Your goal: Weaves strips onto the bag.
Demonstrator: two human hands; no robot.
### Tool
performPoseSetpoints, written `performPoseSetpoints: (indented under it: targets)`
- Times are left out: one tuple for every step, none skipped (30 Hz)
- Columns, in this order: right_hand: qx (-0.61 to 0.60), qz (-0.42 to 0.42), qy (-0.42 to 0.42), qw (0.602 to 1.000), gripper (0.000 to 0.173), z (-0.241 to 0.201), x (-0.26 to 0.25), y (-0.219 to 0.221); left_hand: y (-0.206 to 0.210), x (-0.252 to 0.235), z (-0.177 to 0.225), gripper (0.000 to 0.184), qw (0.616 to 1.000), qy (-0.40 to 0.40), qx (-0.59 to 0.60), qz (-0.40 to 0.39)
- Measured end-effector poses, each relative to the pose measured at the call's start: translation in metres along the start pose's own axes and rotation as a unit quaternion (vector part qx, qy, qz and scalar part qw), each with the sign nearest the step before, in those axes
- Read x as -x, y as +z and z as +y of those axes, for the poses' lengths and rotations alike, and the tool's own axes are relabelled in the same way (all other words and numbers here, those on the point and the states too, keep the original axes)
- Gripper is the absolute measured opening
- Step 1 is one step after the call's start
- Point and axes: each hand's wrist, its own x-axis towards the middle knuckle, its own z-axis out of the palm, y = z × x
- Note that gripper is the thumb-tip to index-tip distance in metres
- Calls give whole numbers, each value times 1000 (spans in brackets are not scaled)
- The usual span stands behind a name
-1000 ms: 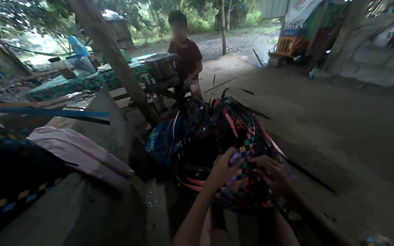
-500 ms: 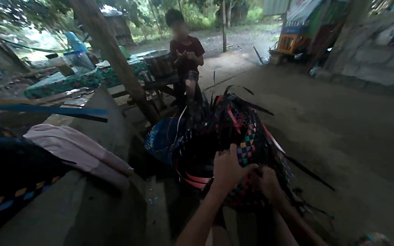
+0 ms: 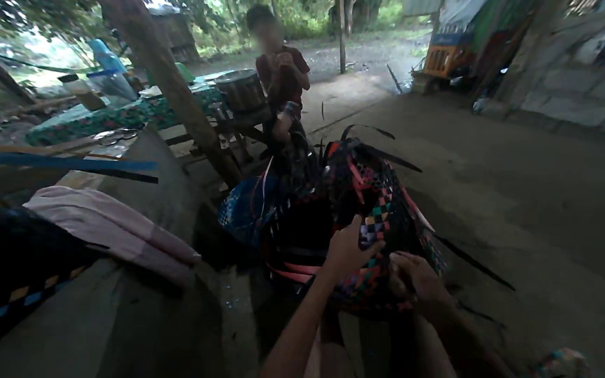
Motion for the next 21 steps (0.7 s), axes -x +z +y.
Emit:
performPoseSetpoints:
  targets:
    - [-38, -18, 17, 999, 43, -5, -2, -4, 0, 2, -3, 73, 999, 34, 6, -14]
    - [-61, -38, 26, 997, 46, -10, -5, -8, -2, 4, -1, 78, 999, 45, -7, -30]
    - [-48, -60, 32, 997, 45, -14, -7, -12, -5, 3, 3, 83, 998, 29, -27, -46]
    - [9, -83, 28, 996, 41, -17, -10, -17, -5, 3, 7, 86, 998, 3, -42, -50]
    - [102, -104, 12, 989, 33, -19, -13, -22, -3, 3, 8, 87, 998, -26, -42, -41]
    - [209, -112, -9, 971, 24, -22, -15, -26, -1, 1, 7, 84, 998, -52, -33, -28]
    - [308, -114, -28, 944, 18, -25, -17, -28, 0, 0, 4, 82, 998, -67, -11, -17]
    - [371, -119, -51, 920, 22, -24, -20, -30, 2, -1, -1, 81, 997, -70, 17, -11]
    - [398, -116, -81, 906, 24, -18, -24, -31, 3, 0, -5, 81, 997, -63, 51, -8]
    - [397, -98, -119, 905, 23, -7, -27, -31, 3, 2, -8, 83, 995, -54, 88, -13]
    - [381, -69, -163, 908, 18, 6, -30, -29, 3, 3, -10, 81, 992, -39, 120, -14]
    - [363, -38, -201, 909, 15, 18, -32, -26, 3, 2, -13, 80, 987, -25, 158, -17]
    - [344, -10, -232, 910, 14, 28, -33, -23, 3, 2, -16, 79, 978, -17, 204, -27]
    - [333, 12, -260, 906, 15, 36, -35, -22, 2, 1, -19, 80, 967, -18, 249, -40]
    - [322, 25, -284, 903, 17, 42, -36, -21, 2, 1, -20, 82, 956, -31, 285, -53]
    - [314, 34, -302, 899, 18, 47, -37, -20, 1, 2, -19, 83, 948, -49, 310, -61]
    - [311, 44, -317, 895, 18, 50, -37, -19, 1, 4, -17, 84, 941, -69, 325, -64]
    - [314, 54, -329, 889, 17, 52, -38, -18, 0, 5, -16, 86, 936, -87, 335, -68]
    - [319, 60, -342, 882, 17, 55, -39, -18, 0, 5, -16, 85, 931, -89, 345, -71]
    - [326, 66, -356, 873, 16, 57, -41, -18, 2, 5, -17, 81, 928, -76, 357, -73]
    - [330, 73, -372, 865, 15, 60, -43, -18, 3, 4, -19, 78, 925, -61, 366, -77]
